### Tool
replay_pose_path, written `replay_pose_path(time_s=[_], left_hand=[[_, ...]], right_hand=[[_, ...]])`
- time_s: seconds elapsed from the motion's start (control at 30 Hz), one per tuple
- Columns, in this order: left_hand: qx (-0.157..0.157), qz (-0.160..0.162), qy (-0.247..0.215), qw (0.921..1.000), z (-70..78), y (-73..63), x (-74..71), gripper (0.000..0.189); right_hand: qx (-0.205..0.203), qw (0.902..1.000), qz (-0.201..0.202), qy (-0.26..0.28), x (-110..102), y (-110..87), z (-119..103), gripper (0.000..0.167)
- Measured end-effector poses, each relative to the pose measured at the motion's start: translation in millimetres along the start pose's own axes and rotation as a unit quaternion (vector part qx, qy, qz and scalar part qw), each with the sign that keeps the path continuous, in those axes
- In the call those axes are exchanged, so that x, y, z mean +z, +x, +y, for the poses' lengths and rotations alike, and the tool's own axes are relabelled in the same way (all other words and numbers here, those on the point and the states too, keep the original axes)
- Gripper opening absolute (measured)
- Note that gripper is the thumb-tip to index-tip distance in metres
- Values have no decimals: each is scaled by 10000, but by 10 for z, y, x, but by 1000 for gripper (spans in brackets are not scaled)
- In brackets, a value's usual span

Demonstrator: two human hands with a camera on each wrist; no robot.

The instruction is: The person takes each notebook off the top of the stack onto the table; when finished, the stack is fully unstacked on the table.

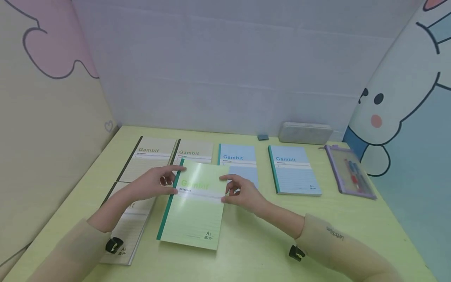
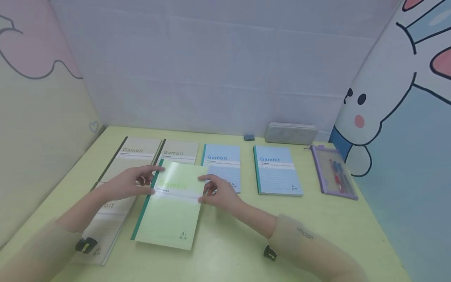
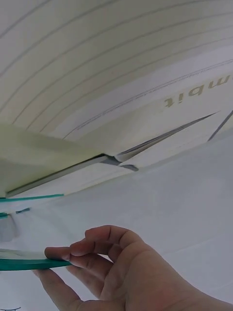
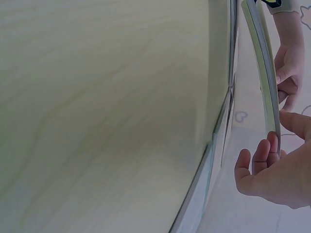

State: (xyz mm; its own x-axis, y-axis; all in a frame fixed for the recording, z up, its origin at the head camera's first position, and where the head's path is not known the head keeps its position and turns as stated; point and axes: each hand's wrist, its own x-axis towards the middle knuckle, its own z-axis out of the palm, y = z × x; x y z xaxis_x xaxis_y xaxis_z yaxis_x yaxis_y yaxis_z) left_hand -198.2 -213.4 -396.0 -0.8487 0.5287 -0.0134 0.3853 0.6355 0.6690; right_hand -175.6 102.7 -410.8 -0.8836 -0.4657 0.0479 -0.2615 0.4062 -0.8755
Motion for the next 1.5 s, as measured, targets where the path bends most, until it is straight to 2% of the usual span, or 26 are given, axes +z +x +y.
replay_pose_path(time_s=[0.17,0.43,0.6,0.73,0.9,1.03,1.17,1.3,1.5], left_hand=[[-259,-241,206,9992,-152,-132,24,64],[-638,-503,584,9950,-287,-260,40,64],[-700,-706,731,9924,-363,-283,73,65],[-786,-742,786,9910,-415,-273,118,65],[-945,-772,938,9881,-403,-255,150,65],[-991,-812,1185,9847,-328,-259,156,63],[-911,-789,1482,9816,-240,-239,148,58],[-725,-634,1629,9819,-158,-156,96,57],[-456,-437,1566,9856,23,39,-26,57]], right_hand=[[117,9993,-247,-242,204,27,45,53],[380,9958,-647,-522,436,190,70,49],[476,9906,-989,-813,534,260,82,48],[603,9871,-1118,-978,574,288,94,48],[536,9820,-1269,-1293,577,301,101,46],[354,9769,-1554,-1424,523,304,96,43],[92,9716,-1752,-1587,380,292,90,39],[-209,9697,-1654,-1788,154,252,48,40],[-839,9637,-1315,-2166,-297,163,-56,40]])
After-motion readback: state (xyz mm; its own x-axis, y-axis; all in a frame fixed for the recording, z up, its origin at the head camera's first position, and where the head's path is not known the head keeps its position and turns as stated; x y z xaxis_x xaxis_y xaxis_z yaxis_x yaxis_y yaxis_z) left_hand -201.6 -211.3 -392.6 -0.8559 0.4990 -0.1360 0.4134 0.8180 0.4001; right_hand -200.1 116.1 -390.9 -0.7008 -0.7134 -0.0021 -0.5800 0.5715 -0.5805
